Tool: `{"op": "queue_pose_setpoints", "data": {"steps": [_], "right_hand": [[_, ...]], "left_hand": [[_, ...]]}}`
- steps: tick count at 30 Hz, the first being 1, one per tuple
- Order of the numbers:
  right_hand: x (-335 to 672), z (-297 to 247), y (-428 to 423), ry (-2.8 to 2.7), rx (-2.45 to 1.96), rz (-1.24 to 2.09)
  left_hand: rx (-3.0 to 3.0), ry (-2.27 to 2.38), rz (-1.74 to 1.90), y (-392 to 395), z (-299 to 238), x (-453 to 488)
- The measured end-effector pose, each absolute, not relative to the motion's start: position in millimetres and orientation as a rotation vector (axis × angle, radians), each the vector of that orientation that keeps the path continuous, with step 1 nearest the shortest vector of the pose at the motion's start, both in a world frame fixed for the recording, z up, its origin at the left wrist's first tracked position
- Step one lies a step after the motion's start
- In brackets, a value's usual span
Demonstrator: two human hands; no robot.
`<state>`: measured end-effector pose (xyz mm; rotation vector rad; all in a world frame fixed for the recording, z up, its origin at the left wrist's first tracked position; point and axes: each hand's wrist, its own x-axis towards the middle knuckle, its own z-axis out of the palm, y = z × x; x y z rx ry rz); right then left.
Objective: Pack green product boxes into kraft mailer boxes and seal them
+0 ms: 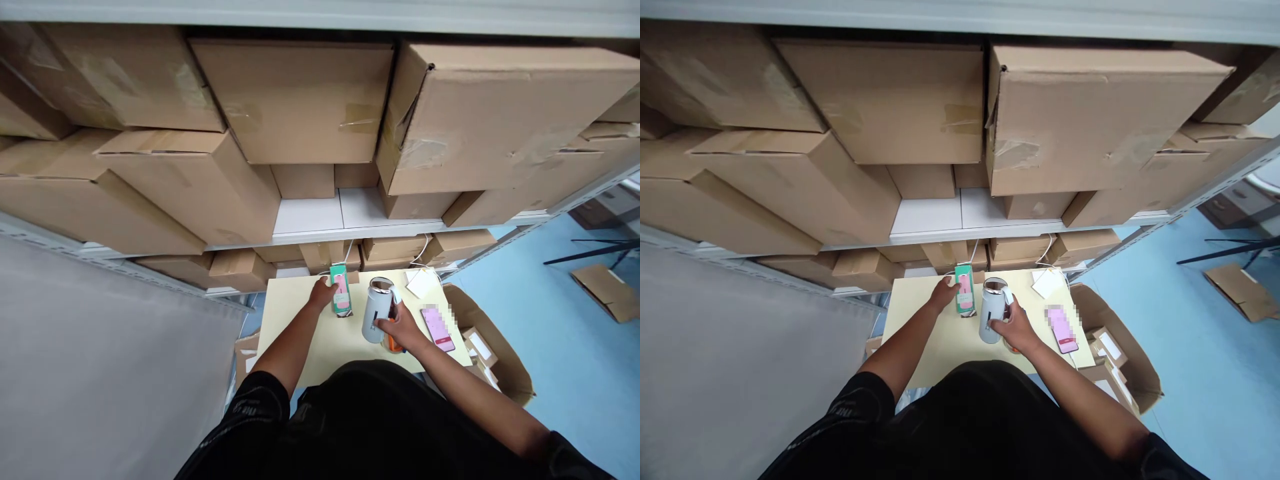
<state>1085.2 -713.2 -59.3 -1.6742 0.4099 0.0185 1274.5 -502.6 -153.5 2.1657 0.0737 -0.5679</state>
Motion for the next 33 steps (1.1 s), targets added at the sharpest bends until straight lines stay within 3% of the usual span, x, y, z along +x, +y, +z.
{"op": "queue_pose_setpoints", "data": {"steps": [6, 15, 21, 33], "right_hand": [[1068.9, -58.9, -731.0, 0.506, -1.639, 0.048], [1073.2, -62.7, -750.6, 0.573, -1.597, 0.013], [1093.0, -66.2, -751.6, 0.505, -1.537, 0.018], [1147.9, -45.8, -713.7, 0.419, -1.361, -0.109]], "left_hand": [[2.229, -0.051, -0.557, -531.2, -174.6, 1324.3], [2.295, -0.281, -0.633, -529.3, -184.9, 1324.2], [2.194, -0.431, -0.672, -514.7, -167.2, 1306.3], [2.21, -0.84, -0.363, -480.9, -126.8, 1218.0]]}}
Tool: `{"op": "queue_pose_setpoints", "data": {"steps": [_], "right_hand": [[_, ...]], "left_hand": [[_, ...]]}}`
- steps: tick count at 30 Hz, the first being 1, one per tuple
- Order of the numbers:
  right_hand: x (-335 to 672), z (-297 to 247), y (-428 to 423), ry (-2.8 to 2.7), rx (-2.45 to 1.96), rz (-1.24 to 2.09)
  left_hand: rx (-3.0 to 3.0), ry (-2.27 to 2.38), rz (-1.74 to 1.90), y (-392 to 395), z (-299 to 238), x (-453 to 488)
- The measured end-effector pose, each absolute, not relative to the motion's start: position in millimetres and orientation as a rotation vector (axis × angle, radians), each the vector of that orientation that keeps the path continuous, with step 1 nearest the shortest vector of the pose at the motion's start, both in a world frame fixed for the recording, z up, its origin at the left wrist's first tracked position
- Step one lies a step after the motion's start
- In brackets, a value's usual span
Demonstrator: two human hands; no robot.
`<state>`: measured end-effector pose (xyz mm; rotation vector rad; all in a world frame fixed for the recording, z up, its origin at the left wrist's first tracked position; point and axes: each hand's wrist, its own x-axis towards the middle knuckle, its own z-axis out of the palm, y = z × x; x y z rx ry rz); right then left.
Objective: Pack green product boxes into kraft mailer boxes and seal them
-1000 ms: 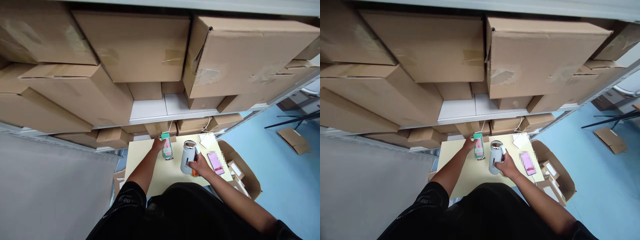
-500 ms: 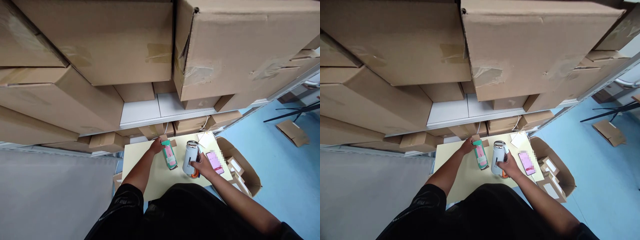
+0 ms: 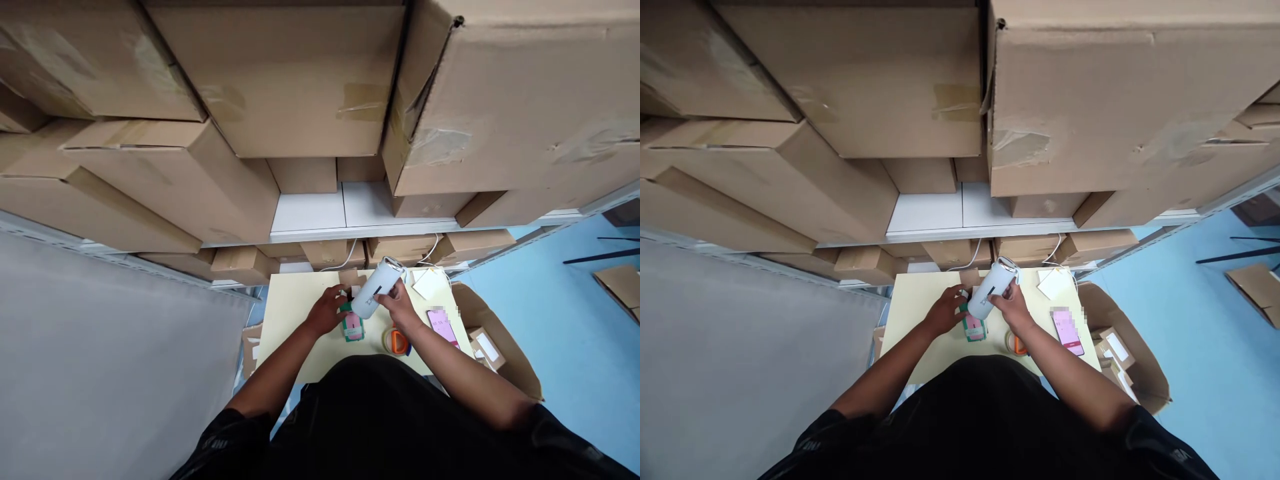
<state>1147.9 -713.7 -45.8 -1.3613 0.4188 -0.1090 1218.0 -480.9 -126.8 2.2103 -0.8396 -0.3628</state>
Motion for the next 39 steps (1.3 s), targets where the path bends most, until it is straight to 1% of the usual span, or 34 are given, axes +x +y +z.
{"op": "queue_pose_setpoints", "data": {"steps": [3, 6, 12, 15, 20, 25, 28, 31, 35, 39], "right_hand": [[1158.0, -41.6, -703.5, 0.399, -1.366, -0.141], [1162.2, -44.0, -694.4, 0.351, -1.408, -0.088], [1156.0, -55.0, -683.1, 0.266, -1.518, -0.087], [1149.6, -61.1, -683.3, 0.227, -1.6, -0.102], [1130.0, -81.8, -692.8, 0.186, -1.877, -0.086], [1108.3, -108.2, -699.3, 0.07, -2.171, -0.181], [1102.5, -122.9, -701.1, -0.047, -2.299, -0.239], [1101.3, -133.6, -705.0, -0.115, -2.349, -0.21], [1103.0, -134.7, -711.4, -0.188, -2.411, -0.15], [1099.0, -123.1, -716.6, -0.187, -2.535, -0.109]], "left_hand": [[2.228, -0.899, -0.259, -479.2, -122.3, 1199.3], [2.295, -0.973, -0.137, -478.3, -121.2, 1185.8], [2.398, -1.185, 0.215, -477.7, -127.8, 1170.6], [2.376, -1.228, 0.271, -473.8, -129.0, 1164.9], [2.276, -1.207, 0.255, -467.0, -132.7, 1158.4], [2.222, -1.144, 0.105, -475.1, -137.2, 1153.5], [2.174, -0.998, 0.039, -481.1, -135.9, 1149.6], [2.145, -0.784, -0.045, -484.3, -131.9, 1147.6], [2.13, -0.671, -0.151, -486.9, -127.4, 1149.2], [2.173, -0.681, -0.149, -486.4, -128.2, 1148.6]]}}
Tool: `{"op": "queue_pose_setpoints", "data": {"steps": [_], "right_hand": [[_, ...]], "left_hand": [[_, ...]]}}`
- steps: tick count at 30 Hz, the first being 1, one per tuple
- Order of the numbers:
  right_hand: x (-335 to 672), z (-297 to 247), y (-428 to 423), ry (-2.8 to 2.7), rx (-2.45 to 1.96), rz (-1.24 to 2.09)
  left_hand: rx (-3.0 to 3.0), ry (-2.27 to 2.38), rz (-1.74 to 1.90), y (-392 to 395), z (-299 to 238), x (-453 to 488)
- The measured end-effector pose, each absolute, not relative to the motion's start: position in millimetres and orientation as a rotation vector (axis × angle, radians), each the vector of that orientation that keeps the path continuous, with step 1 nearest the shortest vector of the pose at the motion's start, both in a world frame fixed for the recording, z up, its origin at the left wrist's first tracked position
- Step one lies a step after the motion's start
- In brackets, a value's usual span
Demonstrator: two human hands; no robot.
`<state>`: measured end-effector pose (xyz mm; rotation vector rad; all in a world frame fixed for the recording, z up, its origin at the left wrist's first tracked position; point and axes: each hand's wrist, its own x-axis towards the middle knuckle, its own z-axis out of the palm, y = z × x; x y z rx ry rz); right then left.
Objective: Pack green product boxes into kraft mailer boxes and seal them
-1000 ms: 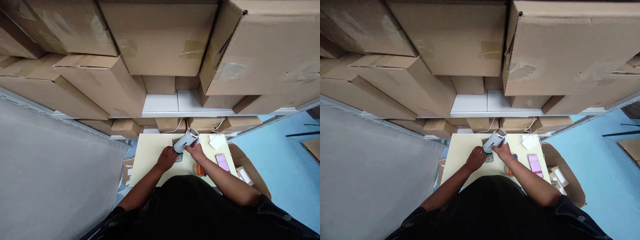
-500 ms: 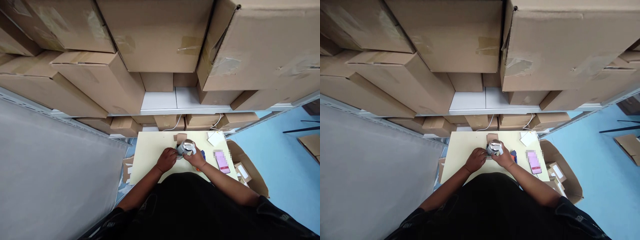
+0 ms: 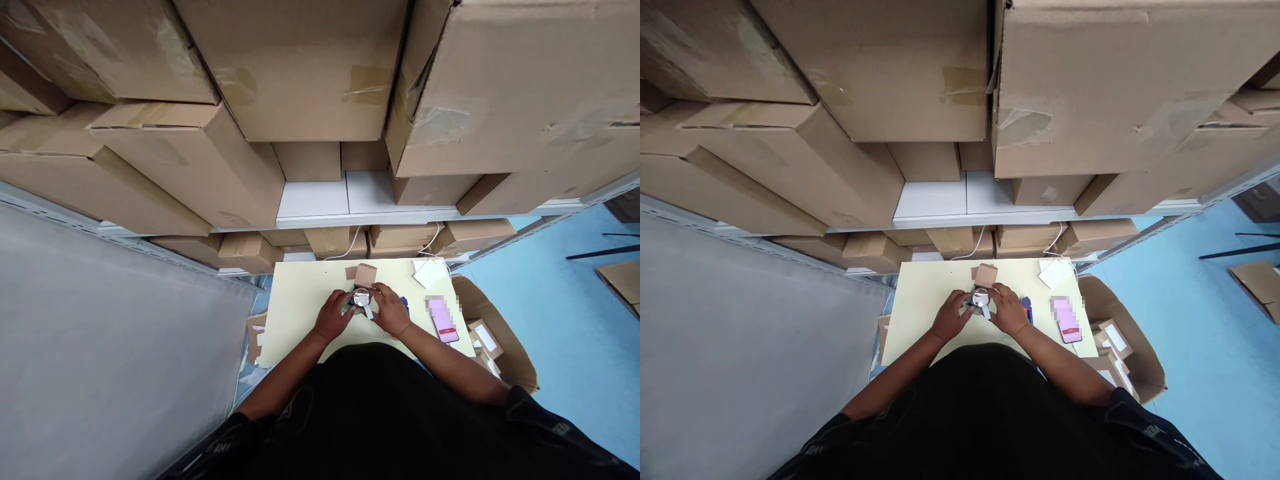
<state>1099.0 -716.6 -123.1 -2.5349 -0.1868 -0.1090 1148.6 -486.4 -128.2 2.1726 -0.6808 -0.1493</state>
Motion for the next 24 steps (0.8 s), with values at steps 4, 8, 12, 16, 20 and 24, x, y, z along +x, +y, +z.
{"op": "queue_pose_setpoints", "data": {"steps": [4, 8, 12, 16, 20, 24], "right_hand": [[1087.8, -112.6, -721.2, -0.259, -2.467, -0.004], [1082.8, -116.8, -718.7, -0.19, -2.216, 0.003], [1090.3, -130.9, -708.3, -0.068, -2.068, 0.011], [1100.2, -138.9, -702.4, -0.061, -2.104, 0.004], [1099.4, -138.6, -706.2, -0.077, -2.106, 0.059], [1093.3, -138.7, -710.0, -0.022, -2.053, 0.127]], "left_hand": [[2.175, -0.672, -0.172, -482.1, -129.8, 1143.3], [2.147, -0.613, -0.198, -480.0, -129.8, 1139.1], [2.103, -0.519, -0.226, -481.3, -129.1, 1139.1], [2.096, -0.495, -0.264, -481.6, -127.3, 1138.9], [2.072, -0.477, -0.317, -480.1, -127.9, 1138.8], [2.007, -0.343, -0.358, -483.8, -129.0, 1155.7]]}}
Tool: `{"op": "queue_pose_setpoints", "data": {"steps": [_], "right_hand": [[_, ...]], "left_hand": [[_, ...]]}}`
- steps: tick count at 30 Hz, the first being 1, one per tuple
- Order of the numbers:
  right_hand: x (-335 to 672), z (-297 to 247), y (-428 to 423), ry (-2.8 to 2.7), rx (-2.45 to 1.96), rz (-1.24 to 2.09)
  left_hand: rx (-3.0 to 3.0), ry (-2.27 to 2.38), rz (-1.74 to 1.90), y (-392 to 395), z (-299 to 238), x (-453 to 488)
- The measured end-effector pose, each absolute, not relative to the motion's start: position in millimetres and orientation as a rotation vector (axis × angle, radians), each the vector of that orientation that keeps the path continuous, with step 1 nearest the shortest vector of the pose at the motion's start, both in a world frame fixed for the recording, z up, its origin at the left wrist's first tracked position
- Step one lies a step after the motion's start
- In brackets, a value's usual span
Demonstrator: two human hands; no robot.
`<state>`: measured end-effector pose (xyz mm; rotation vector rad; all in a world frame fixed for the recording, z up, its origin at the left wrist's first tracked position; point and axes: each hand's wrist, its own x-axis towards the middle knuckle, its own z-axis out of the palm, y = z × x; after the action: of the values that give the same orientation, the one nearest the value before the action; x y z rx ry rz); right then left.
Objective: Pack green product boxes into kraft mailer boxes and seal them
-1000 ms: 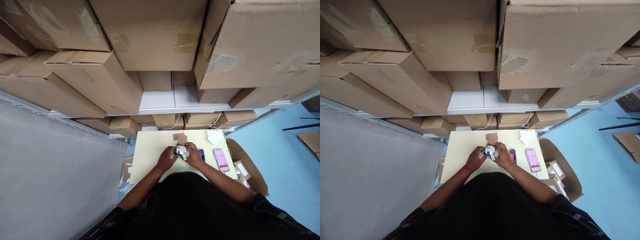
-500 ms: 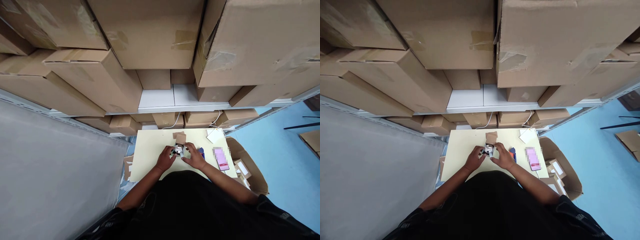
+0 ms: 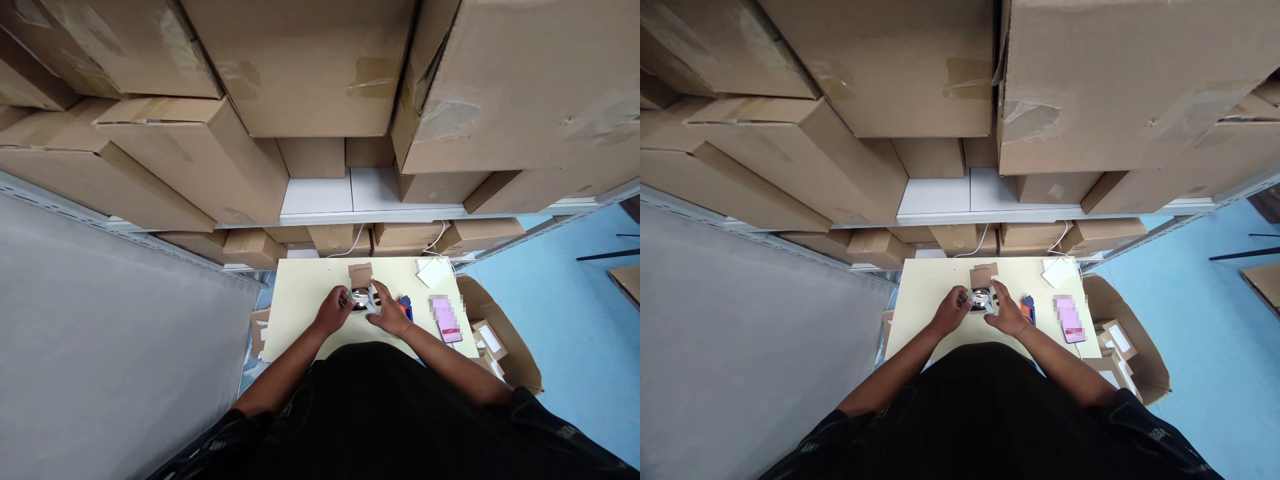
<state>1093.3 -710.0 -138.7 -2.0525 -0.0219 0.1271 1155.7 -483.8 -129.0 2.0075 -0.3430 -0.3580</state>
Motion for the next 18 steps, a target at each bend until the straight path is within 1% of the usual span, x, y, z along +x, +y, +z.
{"op": "queue_pose_setpoints", "data": {"steps": [3, 6, 13, 18], "right_hand": [[1093.6, -140.9, -710.0, 0.015, -2.054, 0.162], [1097.9, -142.9, -710.0, 0.024, -2.079, 0.188], [1098.3, -141.1, -713.3, 0.017, -2.049, 0.218], [1088.8, -135.6, -721.1, -0.103, -2.03, 0.238]], "left_hand": [[1.951, -0.193, -0.429, -492.9, -122.8, 1181.0], [1.913, -0.282, -0.547, -500.6, -110.4, 1202.2], [1.885, -0.654, -0.459, -488.2, -92.6, 1195.5], [1.912, -0.564, -0.423, -481.6, -93.6, 1185.5]]}}
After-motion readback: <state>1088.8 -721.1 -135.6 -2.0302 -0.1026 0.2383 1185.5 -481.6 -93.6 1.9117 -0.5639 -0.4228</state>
